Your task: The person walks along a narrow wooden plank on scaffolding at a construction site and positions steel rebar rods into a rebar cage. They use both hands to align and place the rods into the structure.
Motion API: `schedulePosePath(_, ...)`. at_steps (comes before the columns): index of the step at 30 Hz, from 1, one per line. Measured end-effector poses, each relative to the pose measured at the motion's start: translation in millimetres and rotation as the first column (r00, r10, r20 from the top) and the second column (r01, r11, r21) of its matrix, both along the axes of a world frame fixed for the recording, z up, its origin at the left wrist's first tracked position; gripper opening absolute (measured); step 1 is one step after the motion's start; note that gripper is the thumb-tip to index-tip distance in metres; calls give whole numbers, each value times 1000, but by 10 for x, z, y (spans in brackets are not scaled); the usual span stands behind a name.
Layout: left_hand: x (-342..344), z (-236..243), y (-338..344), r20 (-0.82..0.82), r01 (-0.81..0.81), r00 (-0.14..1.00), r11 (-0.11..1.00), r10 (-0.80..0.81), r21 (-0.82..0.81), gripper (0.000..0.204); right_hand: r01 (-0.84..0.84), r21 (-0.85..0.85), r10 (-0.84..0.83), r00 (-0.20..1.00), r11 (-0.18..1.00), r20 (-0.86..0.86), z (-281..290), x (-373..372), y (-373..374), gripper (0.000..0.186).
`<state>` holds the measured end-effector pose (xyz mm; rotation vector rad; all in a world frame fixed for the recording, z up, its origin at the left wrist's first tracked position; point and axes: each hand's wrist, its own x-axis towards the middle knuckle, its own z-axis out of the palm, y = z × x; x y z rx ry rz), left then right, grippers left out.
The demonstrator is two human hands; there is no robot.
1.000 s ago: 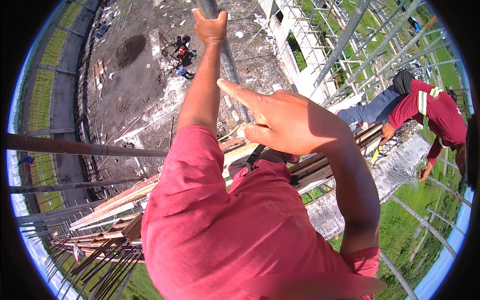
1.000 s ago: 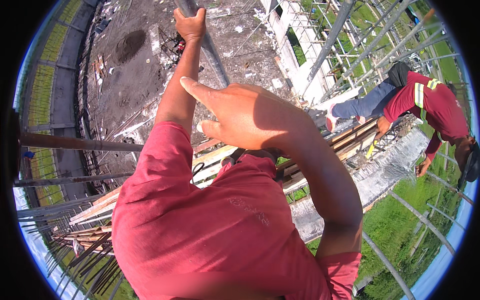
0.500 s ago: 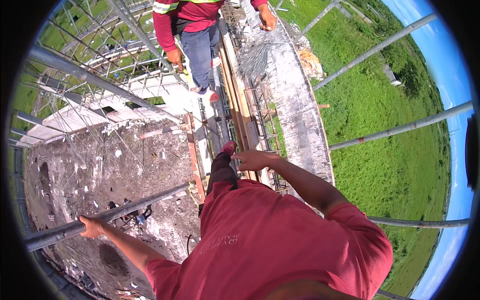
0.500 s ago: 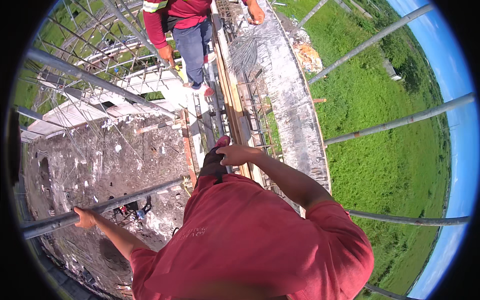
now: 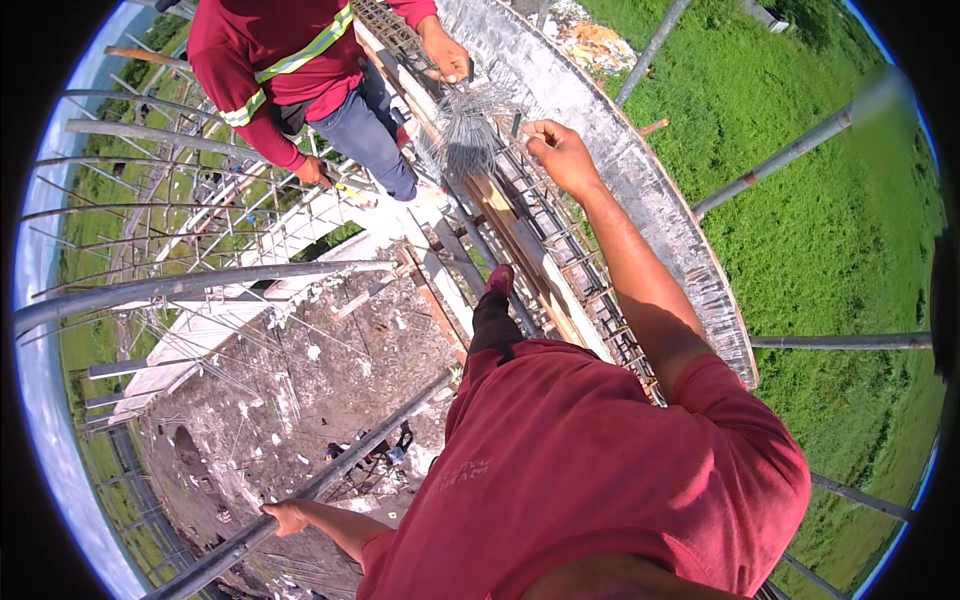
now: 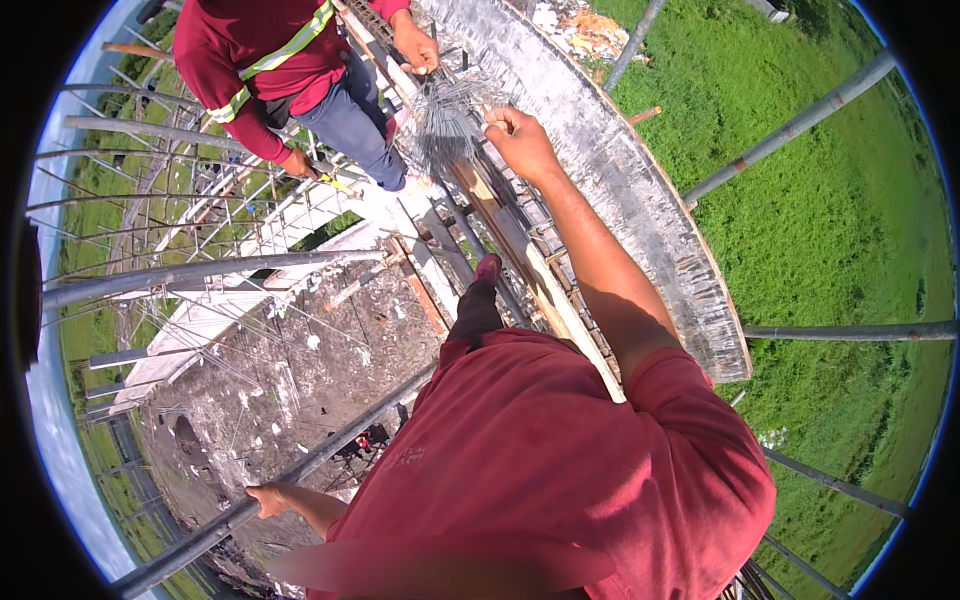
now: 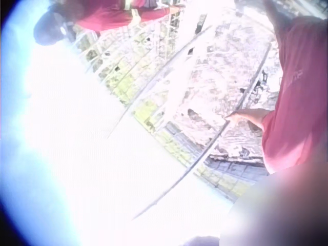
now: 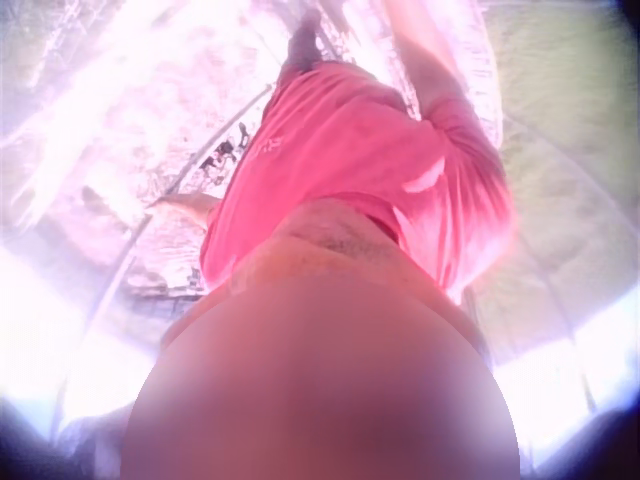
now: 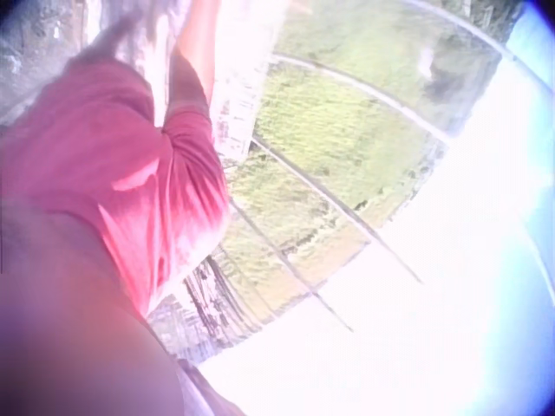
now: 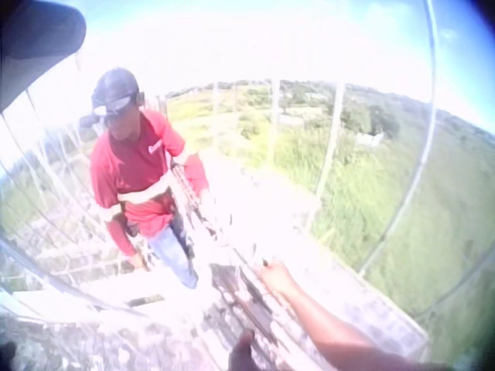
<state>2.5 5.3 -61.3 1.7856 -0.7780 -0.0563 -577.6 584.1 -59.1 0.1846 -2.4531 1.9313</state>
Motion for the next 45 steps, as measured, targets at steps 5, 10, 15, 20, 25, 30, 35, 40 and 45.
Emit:
schedulePosePath(5,-130,32,113,-38,-71,996,990,76,122,69,48,311,-13,993,949,-114,223,-1038,-129,35)
schedulePosePath(10,-142,-8,120,21,-97,995,987,95,128,73,-256,390,226,966,884,123,-137,-1660,224,87)
schedulePosePath(15,-151,-201,-73,43,-256,966,922,254,292,72,-313,518,371,929,796,-9,-407,-1748,110,76)
schedulePosePath(20,-564,-791,93,473,-461,852,749,224,475,73,-95,583,223,963,807,-152,-207,-1505,27,46)
schedulePosePath(25,-2675,-1071,1314,-179,679,414,173,-892,713,66,67,389,59,951,919,-303,-70,-1096,-69,39)
schedulePosePath(30,-5185,-235,3177,211,727,-687,-653,-696,212,57,133,262,-65,965,956,-254,27,-937,-225,35)
schedulePosePath(35,-6393,579,4107,464,570,-801,-717,-377,401,58,154,295,-24,917,943,-399,128,-808,-225,32)
schedulePosePath(40,-6757,387,4190,413,516,-857,-504,-308,693,45,154,288,-28,916,945,-399,110,-677,-166,30)
schedulePosePath(45,-6889,128,4088,394,448,-893,-491,-216,747,47,124,202,-66,960,972,-270,43,-590,-244,30)
